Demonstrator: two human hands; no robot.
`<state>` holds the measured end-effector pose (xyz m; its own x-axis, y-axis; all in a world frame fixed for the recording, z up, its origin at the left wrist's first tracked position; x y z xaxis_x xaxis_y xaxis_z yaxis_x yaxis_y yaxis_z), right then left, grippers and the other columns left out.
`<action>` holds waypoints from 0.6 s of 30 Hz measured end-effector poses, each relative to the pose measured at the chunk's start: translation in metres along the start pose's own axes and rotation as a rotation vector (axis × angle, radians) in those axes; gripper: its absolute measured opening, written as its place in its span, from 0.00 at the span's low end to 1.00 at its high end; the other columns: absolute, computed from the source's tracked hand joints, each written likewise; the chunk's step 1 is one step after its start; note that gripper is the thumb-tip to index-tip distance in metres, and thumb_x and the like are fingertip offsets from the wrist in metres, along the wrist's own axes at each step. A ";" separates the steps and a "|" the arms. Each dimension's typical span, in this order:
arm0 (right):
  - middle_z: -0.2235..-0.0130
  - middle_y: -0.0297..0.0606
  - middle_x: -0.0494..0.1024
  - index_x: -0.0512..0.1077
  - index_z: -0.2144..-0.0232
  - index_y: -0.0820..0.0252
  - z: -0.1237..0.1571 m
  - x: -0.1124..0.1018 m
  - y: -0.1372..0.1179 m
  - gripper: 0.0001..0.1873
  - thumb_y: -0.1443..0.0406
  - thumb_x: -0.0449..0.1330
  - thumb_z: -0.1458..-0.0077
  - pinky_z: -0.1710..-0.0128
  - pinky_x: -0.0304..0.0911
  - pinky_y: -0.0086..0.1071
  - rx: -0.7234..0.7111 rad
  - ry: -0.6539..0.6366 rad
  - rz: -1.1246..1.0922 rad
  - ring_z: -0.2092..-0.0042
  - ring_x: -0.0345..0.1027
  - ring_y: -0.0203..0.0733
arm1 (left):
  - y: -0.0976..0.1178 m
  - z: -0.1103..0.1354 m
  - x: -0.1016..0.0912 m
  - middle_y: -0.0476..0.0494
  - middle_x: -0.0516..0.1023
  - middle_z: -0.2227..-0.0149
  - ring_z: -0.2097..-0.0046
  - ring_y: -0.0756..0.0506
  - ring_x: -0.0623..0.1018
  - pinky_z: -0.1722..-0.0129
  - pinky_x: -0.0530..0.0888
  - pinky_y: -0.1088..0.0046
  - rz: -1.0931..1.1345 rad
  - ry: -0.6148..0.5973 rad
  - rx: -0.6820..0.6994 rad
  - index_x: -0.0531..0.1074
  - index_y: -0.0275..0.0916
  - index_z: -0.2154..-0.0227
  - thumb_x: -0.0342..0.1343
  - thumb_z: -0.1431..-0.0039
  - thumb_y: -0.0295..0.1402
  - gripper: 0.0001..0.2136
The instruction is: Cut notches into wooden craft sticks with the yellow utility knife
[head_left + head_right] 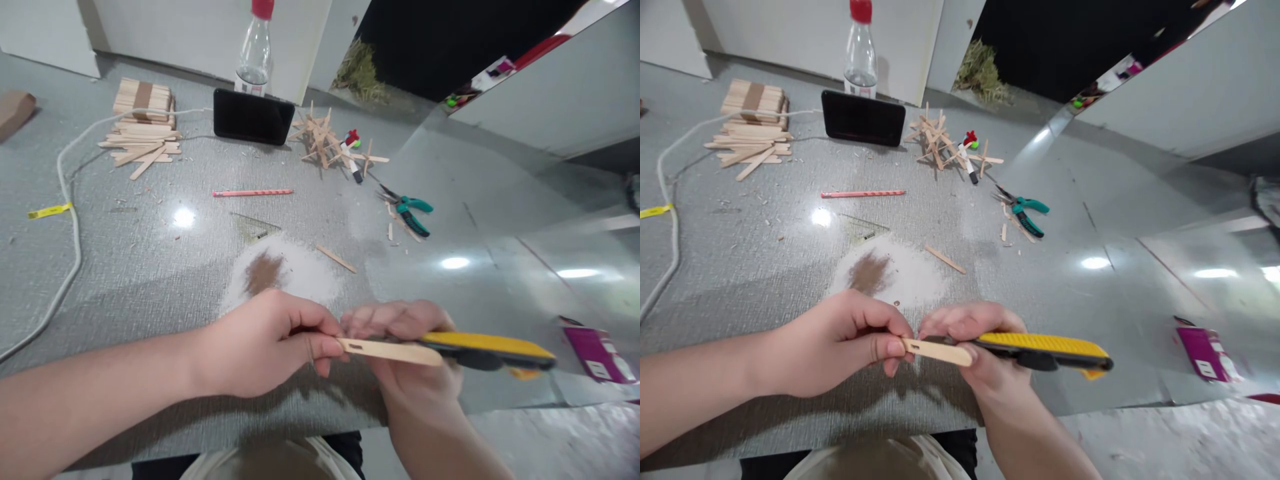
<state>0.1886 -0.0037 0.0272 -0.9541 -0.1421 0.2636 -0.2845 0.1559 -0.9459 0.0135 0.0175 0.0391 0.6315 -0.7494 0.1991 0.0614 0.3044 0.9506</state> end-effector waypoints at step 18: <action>0.73 0.29 0.80 0.78 0.68 0.48 -0.006 0.000 0.008 0.06 0.58 0.71 0.46 0.71 0.74 0.35 0.183 -0.006 -0.162 0.71 0.76 0.40 | 0.004 0.000 0.001 0.51 0.77 0.71 0.67 0.53 0.73 0.63 0.69 0.79 -0.049 -0.039 0.038 0.75 0.37 0.68 0.54 0.32 0.34 0.10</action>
<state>0.1855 0.0033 0.0211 -0.8965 -0.1571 0.4142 -0.4118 -0.0492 -0.9100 0.0145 0.0181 0.0434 0.5977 -0.7854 0.1611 0.0611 0.2449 0.9676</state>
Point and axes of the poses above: each hand's wrist, its own z-axis away from the middle knuckle, its own x-axis out of the palm, y = z × x, the point moved 5 cm from there along -z, towards the middle knuckle
